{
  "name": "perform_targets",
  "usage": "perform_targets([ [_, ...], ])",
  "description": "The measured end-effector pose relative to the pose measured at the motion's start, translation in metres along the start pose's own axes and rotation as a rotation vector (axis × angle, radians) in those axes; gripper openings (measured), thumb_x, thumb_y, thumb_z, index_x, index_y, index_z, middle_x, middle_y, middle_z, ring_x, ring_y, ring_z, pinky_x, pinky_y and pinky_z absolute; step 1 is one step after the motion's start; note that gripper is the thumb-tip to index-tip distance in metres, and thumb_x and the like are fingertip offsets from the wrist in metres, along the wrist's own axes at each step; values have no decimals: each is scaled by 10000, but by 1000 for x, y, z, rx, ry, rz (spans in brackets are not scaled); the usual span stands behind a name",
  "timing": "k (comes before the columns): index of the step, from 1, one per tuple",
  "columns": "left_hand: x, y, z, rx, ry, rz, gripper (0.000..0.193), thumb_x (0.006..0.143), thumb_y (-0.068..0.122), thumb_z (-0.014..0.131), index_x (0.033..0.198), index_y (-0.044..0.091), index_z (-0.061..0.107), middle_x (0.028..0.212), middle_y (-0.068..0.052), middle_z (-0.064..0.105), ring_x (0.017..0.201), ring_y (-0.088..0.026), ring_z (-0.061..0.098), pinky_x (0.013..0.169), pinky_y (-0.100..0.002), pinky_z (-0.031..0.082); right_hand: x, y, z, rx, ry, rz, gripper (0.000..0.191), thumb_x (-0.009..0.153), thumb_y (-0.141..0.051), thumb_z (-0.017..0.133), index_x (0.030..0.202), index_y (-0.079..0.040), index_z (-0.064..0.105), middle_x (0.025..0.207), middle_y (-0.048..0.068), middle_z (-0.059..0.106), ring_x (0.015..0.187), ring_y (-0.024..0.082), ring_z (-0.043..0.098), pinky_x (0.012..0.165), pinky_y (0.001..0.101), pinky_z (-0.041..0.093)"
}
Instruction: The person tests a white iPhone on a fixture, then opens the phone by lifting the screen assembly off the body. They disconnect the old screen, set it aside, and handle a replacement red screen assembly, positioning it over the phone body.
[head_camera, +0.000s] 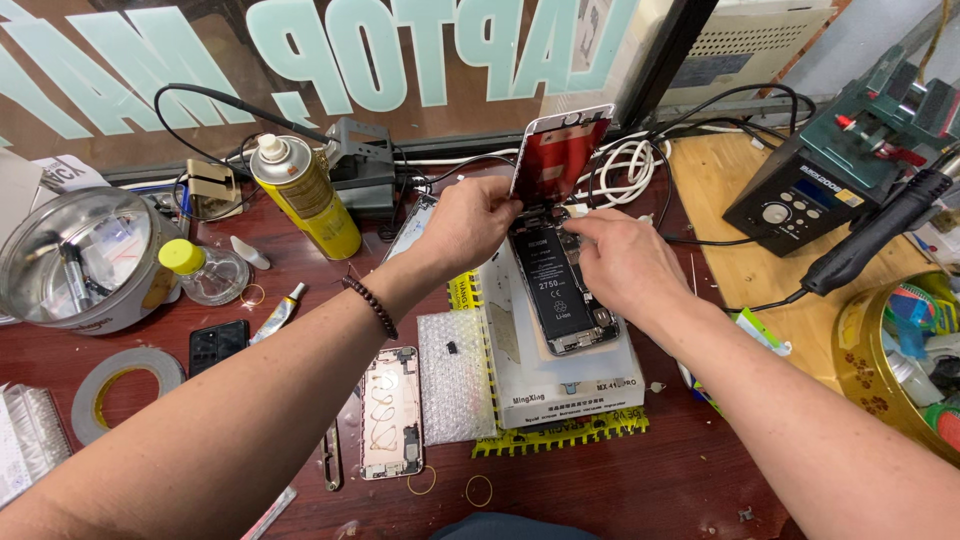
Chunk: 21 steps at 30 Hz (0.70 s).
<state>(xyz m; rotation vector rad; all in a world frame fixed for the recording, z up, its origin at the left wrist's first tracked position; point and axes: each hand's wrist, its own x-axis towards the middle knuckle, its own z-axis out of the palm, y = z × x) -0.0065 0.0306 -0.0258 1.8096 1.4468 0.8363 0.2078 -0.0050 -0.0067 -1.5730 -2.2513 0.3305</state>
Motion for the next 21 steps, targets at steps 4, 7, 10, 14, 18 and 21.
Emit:
perform_targets([
  [4,3,-3,0,21,10,11,204,930,190,643,1065,71,739,926,-156,770,888,-284,755,800,-388,567,-2,-4,1,-62,-22,1,319,903,-67,544,1140,-104,755,1214,66,710,1058,351,673,924,476,532],
  [7,4,-5,-1,35,9,20,204,934,195,643,1067,77,744,932,-157,771,897,-288,756,804,-390,568,-5,-6,2,-57,-29,28,342,889,-59,543,1162,-98,744,1225,59,701,1073,345,665,921,472,536],
  [10,3,-4,0,8,-4,3,216,936,197,633,1093,100,743,938,-155,773,888,-281,764,809,-385,573,-5,-7,4,-46,18,10,354,866,-52,555,1164,-83,744,1235,70,697,1073,355,663,917,480,531],
  [14,2,-1,-2,21,-1,-16,223,933,201,635,1103,111,749,949,-158,775,887,-283,760,809,-392,571,-6,-10,8,-63,47,8,344,859,-62,578,1162,-74,740,1249,87,689,1083,359,659,911,491,526],
  [18,4,1,-1,23,-20,-46,220,939,216,629,1092,114,749,946,-151,778,872,-282,767,795,-395,578,-7,-7,5,4,14,81,341,872,-72,595,1184,-85,734,1258,98,694,1060,351,673,919,474,535],
  [21,5,1,1,50,-7,-45,220,955,239,631,1096,122,752,931,-159,775,860,-297,762,793,-401,576,4,-2,-2,161,70,248,392,882,-64,613,1265,-87,691,1169,123,740,974,281,720,871,401,564],
])
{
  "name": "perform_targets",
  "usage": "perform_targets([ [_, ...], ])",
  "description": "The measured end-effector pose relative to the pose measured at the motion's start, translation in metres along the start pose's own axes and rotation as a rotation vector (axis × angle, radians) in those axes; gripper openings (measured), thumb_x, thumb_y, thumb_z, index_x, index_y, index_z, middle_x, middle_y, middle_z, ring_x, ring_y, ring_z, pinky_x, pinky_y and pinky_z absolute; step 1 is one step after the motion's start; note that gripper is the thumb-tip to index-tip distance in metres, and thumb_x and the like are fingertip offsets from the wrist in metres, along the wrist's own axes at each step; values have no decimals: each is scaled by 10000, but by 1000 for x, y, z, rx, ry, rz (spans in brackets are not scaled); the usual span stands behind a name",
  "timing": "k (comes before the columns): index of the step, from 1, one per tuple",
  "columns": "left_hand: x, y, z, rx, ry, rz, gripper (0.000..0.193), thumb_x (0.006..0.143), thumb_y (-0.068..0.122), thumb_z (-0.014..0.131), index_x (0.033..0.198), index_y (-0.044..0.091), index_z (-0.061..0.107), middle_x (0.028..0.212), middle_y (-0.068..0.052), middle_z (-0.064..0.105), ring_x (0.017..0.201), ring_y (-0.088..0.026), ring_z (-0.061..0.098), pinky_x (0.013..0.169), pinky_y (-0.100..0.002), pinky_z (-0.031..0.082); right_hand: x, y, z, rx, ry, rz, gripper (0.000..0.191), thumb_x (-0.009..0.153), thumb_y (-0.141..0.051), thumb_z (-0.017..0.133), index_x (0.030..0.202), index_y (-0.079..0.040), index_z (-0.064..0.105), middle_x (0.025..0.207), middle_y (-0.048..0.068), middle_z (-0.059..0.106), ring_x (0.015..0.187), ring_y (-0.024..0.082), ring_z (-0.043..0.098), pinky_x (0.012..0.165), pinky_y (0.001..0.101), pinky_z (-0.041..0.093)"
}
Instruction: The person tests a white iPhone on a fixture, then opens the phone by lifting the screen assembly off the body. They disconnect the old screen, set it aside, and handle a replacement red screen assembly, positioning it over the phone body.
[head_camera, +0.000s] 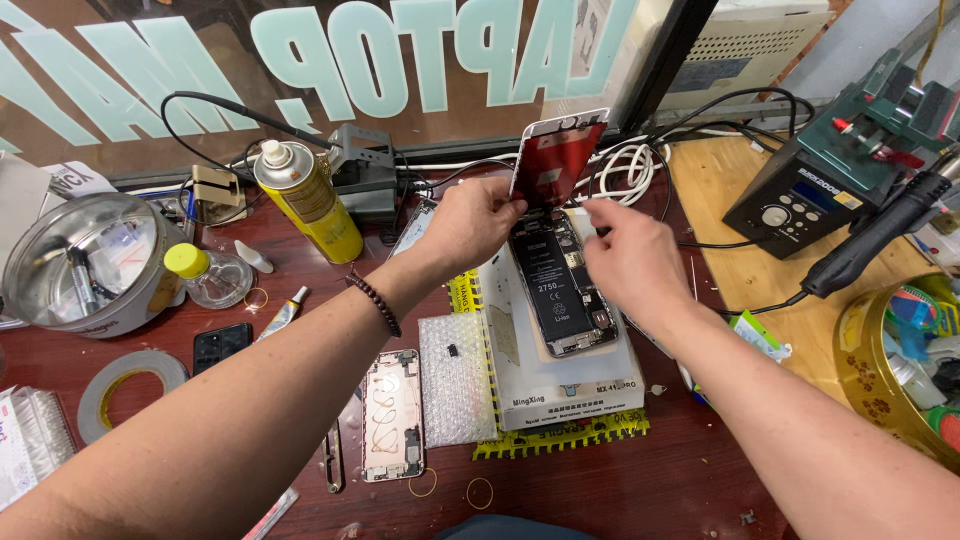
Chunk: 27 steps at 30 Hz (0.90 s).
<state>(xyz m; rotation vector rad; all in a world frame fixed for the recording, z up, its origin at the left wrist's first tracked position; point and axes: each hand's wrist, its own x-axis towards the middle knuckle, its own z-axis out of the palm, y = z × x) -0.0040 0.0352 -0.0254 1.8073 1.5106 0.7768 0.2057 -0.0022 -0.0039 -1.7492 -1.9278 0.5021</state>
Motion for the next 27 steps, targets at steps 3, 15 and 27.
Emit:
perform_targets([
  [3,0,0,1,9,16,19,221,951,250,634,1095,132,751,925,-156,771,857,-307,751,783,-407,569,19,-1,-9,431,-81,315,526,893,-12,578,1411,-84,525,1135,120,767,838,188,684,685,333,546],
  [15,-1,0,0,43,13,-1,215,949,267,636,1021,97,747,859,-164,754,803,-330,739,747,-436,562,27,-23,-11,604,-306,509,720,886,-21,621,1562,-62,379,1070,81,694,752,130,642,561,282,494],
  [27,-1,0,-1,38,8,31,225,949,253,633,1074,114,758,905,-178,757,847,-350,738,775,-441,565,47,-6,-11,653,-375,564,682,906,-22,585,1557,-38,384,1007,81,703,758,123,636,617,285,523],
])
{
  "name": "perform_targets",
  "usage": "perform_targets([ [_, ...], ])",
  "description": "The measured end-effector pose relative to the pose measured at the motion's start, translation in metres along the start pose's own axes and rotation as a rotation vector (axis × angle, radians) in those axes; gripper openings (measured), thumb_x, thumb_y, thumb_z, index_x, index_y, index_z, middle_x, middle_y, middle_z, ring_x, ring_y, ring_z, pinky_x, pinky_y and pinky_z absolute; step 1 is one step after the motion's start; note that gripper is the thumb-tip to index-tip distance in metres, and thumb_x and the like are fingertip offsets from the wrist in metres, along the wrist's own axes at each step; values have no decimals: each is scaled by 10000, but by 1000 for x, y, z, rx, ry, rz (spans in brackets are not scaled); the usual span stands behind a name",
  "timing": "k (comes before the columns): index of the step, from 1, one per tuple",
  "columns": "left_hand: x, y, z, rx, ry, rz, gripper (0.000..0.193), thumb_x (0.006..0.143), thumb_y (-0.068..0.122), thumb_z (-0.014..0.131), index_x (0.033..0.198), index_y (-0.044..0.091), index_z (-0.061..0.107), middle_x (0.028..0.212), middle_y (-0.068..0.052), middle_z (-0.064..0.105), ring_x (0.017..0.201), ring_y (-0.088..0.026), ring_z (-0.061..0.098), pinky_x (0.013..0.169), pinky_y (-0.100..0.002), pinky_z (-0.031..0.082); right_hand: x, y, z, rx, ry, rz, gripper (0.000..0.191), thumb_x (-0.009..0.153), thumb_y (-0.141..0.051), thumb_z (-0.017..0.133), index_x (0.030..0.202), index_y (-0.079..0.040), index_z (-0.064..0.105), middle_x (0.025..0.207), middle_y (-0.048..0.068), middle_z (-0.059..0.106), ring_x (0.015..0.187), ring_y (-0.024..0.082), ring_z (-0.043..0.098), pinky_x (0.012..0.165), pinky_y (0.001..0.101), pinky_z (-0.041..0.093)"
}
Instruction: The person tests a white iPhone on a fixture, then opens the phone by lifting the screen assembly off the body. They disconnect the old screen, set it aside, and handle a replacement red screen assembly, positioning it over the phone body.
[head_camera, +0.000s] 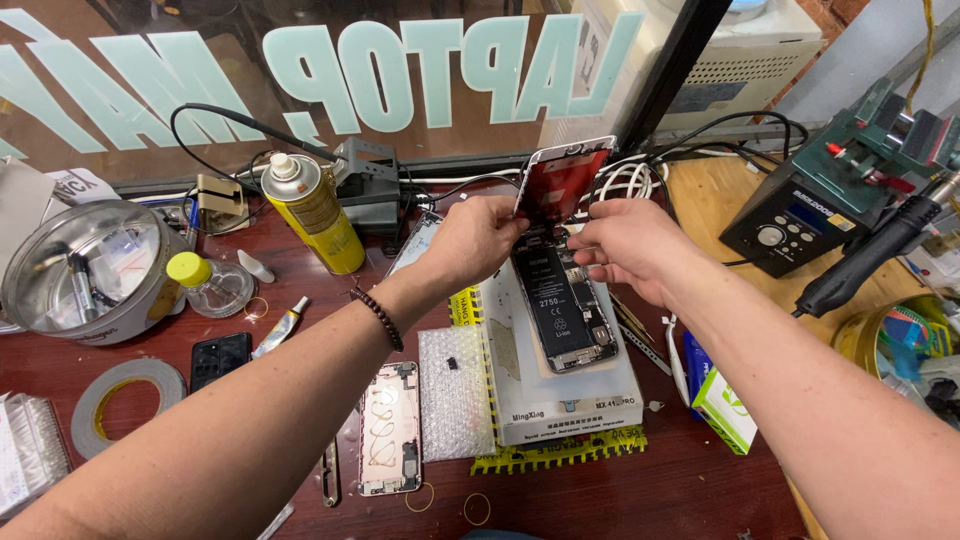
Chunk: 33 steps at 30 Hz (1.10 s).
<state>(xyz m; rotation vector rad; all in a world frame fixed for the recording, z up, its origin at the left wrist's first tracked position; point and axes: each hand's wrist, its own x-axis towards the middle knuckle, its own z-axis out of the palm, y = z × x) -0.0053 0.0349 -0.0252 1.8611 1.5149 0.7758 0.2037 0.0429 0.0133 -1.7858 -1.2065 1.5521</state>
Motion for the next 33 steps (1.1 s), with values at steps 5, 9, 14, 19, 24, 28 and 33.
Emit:
perform_targets([
  [5,-2,2,-1,-20,-17,-26,227,948,251,624,1079,119,754,898,-177,761,837,-343,749,778,-438,567,5,4,-6,67,-11,30,649,921,-35,585,1542,-45,396,1015,96,702,762,122,634,635,296,536],
  [9,0,0,0,-17,-17,-28,223,947,251,632,1076,119,758,901,-177,761,841,-338,751,783,-434,568,4,11,-2,12,61,-56,624,903,-32,606,1505,-48,443,1013,89,732,749,125,633,618,301,539],
  [14,3,-4,2,-25,-13,-4,226,936,247,644,1089,139,770,924,-170,765,878,-333,745,802,-424,564,-7,20,8,-457,284,-343,366,822,-113,718,1188,-103,717,935,101,776,775,228,714,683,386,570],
  [19,5,-6,3,-30,2,33,230,924,236,652,1093,139,772,934,-166,767,888,-326,746,814,-411,568,-8,16,18,-878,375,-504,148,799,-231,736,920,-199,814,863,134,769,868,349,728,822,466,577],
  [24,5,-7,2,-42,-9,14,225,920,236,654,1083,128,765,919,-168,765,874,-319,755,806,-409,572,-2,7,23,-1000,369,-443,129,779,-239,749,872,-189,822,910,103,768,906,333,723,842,470,572],
  [28,5,-6,2,-24,-12,-16,219,926,242,654,1066,115,764,909,-173,762,862,-325,754,800,-413,572,-1,3,23,-1048,345,-408,100,786,-248,752,852,-200,811,903,84,775,921,314,729,852,459,572],
  [33,5,-6,2,-32,-6,19,213,925,229,657,1065,109,763,899,-180,757,857,-327,750,790,-415,571,-2,-3,25,-1057,336,-397,88,775,-239,768,837,-196,812,921,73,772,937,304,728,844,456,578],
])
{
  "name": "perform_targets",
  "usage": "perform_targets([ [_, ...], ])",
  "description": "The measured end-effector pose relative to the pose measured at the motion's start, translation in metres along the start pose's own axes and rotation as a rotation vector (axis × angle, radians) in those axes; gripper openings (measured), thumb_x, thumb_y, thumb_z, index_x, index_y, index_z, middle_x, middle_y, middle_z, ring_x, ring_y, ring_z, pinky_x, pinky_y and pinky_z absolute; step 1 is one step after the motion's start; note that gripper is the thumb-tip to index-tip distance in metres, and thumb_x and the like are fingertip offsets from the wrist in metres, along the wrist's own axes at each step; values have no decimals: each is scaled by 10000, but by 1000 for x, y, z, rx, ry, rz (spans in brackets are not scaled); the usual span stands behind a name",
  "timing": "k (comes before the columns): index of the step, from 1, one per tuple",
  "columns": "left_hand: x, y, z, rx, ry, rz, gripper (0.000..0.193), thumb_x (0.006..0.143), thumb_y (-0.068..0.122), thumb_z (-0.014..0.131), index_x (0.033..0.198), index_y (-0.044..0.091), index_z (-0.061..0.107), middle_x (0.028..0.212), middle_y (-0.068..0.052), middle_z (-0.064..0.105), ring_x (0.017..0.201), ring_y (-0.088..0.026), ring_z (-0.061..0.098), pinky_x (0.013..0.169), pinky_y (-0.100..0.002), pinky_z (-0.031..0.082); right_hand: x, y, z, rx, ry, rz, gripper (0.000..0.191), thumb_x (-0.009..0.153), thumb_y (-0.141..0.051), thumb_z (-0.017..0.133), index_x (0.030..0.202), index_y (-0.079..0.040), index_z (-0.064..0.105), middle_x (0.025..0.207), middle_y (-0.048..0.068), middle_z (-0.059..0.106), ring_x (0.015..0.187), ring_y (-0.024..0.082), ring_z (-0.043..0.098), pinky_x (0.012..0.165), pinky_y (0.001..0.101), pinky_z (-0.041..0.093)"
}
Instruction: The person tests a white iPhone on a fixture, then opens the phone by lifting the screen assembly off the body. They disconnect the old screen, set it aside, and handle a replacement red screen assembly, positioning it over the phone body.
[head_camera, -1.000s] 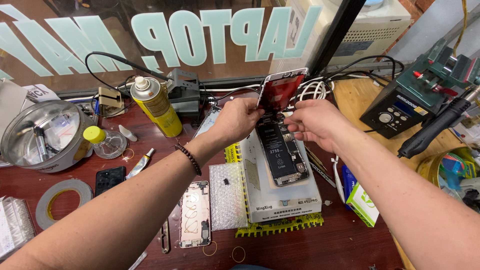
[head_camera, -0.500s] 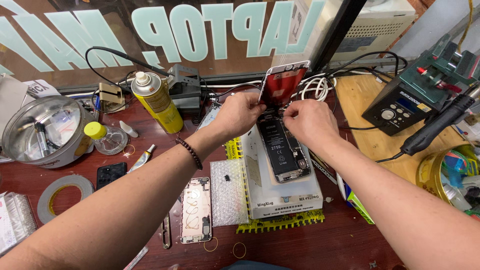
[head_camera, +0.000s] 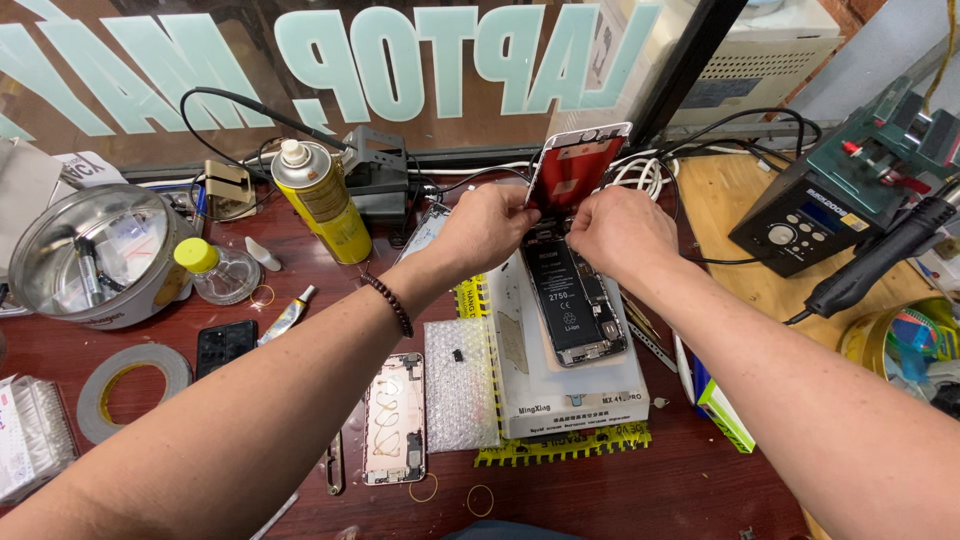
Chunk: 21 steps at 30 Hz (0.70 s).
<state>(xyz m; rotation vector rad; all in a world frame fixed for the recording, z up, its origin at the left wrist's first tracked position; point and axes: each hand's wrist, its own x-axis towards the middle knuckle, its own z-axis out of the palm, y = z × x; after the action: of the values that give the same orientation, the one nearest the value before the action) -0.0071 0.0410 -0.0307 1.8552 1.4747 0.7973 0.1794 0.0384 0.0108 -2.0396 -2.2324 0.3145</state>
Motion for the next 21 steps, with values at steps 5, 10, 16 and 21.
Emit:
perform_targets([
  [5,1,0,1,-23,3,-3,204,923,218,658,1056,106,764,895,-179,757,841,-322,750,784,-410,570,1,-14,0,-128,-16,40,147,807,-234,757,924,-161,807,973,137,762,970,345,719,851,478,572],
  [10,1,-2,3,-23,14,24,205,923,211,656,1064,109,765,899,-181,757,841,-319,750,783,-408,570,-3,-28,2,-225,0,16,293,792,-231,772,999,-24,766,1005,198,755,989,375,727,846,481,578],
  [16,0,-2,2,-41,11,-1,208,919,208,655,1066,113,768,906,-179,759,846,-321,750,794,-412,569,-4,-32,-1,-222,-22,17,291,804,-229,777,1015,-29,770,1017,200,754,1009,376,726,857,478,578],
  [21,-1,1,1,-37,6,-2,217,922,209,652,1081,115,765,922,-183,759,863,-318,752,800,-414,569,-1,-29,-1,-191,-31,50,299,793,-232,784,1016,-34,769,1018,193,748,1002,369,723,848,481,580],
])
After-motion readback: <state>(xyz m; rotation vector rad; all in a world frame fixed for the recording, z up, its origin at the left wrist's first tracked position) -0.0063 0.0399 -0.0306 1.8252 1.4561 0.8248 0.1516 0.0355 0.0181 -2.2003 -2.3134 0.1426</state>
